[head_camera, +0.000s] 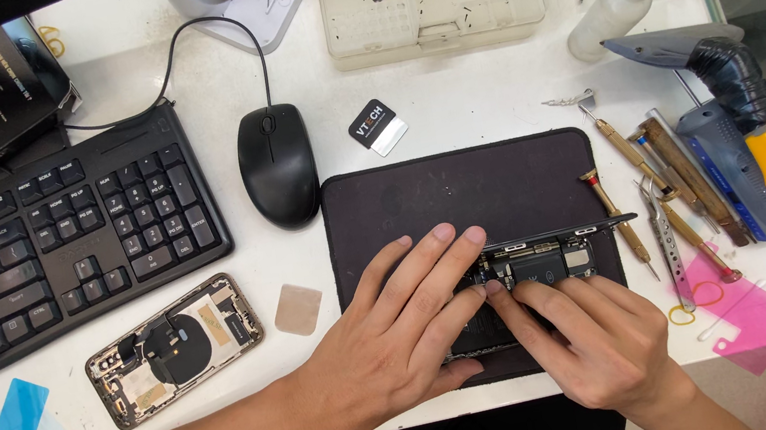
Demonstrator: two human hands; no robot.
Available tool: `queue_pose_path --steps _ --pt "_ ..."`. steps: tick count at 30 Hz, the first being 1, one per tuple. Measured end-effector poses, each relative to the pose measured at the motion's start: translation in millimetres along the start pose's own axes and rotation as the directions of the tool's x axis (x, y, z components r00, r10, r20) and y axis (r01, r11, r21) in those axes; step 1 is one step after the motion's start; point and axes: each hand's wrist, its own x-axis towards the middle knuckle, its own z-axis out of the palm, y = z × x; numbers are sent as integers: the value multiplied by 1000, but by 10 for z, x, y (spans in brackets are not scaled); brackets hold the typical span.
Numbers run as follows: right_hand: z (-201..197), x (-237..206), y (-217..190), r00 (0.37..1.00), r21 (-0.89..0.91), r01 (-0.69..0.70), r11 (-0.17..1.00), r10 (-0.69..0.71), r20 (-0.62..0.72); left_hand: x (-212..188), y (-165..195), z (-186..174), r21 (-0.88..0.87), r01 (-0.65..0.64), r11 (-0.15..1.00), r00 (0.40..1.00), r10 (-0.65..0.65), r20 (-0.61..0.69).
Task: The person repairs a smartphone by removing the back cover, disconnecting internal cables, and using a screwdriver to adjust components. They then reassemble the device and place it on the desk.
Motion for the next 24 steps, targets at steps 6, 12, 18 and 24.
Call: queue_pose_path --steps 6,12,18,24 --pt "60 -6 9 1000 -8 1 1000 -1 11 19 16 -8 91 -9 996 1000 7 15" --pt "93 1 23 998 66 -42 997 39 46 25 15 -6 106 -8 994 1000 7 13" --pt "69 7 56 992 141 -103 985 92 83 28 8 -11 92 -11 996 1000 10 16" --pt "83 -2 60 989 165 -134 977 121 88 23 7 -2 69 -10 998 1000 9 9"
